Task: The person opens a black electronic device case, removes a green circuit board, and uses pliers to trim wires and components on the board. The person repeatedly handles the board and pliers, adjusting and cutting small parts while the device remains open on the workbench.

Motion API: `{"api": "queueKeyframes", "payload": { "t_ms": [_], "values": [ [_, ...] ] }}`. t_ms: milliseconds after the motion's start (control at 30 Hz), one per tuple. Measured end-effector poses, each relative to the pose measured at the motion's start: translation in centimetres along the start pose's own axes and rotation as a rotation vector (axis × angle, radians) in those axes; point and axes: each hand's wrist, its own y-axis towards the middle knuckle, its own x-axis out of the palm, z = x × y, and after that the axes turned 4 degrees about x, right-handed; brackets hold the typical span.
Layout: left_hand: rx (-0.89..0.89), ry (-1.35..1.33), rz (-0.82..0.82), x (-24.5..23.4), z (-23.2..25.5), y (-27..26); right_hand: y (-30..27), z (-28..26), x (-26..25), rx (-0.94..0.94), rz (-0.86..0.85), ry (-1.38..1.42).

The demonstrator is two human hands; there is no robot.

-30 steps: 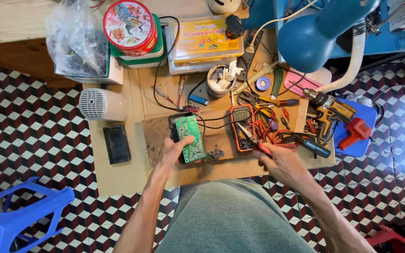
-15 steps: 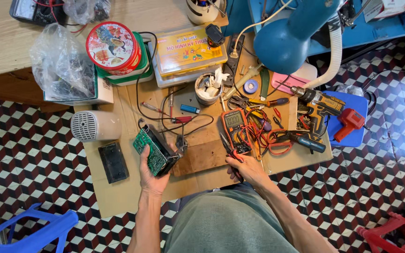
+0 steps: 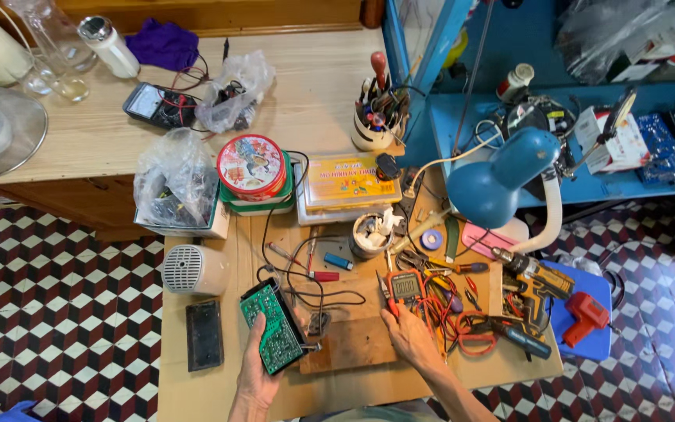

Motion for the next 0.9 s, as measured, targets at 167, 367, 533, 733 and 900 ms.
{"api": "queueKeyframes", "payload": {
  "t_ms": [167, 367, 533, 733, 900],
  "values": [
    [0.055, 0.039, 0.026, 0.9, -0.4, 0.0, -0.9, -2.3, -2.5, -0.27, 0.037, -0.305],
    [0.099, 0.056, 0.03, 1.9, -1.9, 1.8, 5.8, -9.0, -7.7, -0.28, 0.282, 0.211],
    [0.058, -0.086, -0.026, 2.8, -3.3, 4.6, 16.1, -15.1, -11.5, -0.142, 0.457, 0.692],
    [0.003, -0.089, -0.04, 5.8, -4.0, 8.3, 30.4, -14.0, -12.2, -0.152, 0.8, 0.811],
    [-0.085, -0.123, -0.183, 7.7, -3.0, 11.5, 40.3, -9.3, -11.5, -0.11, 0.773, 0.536]
  ]
}}
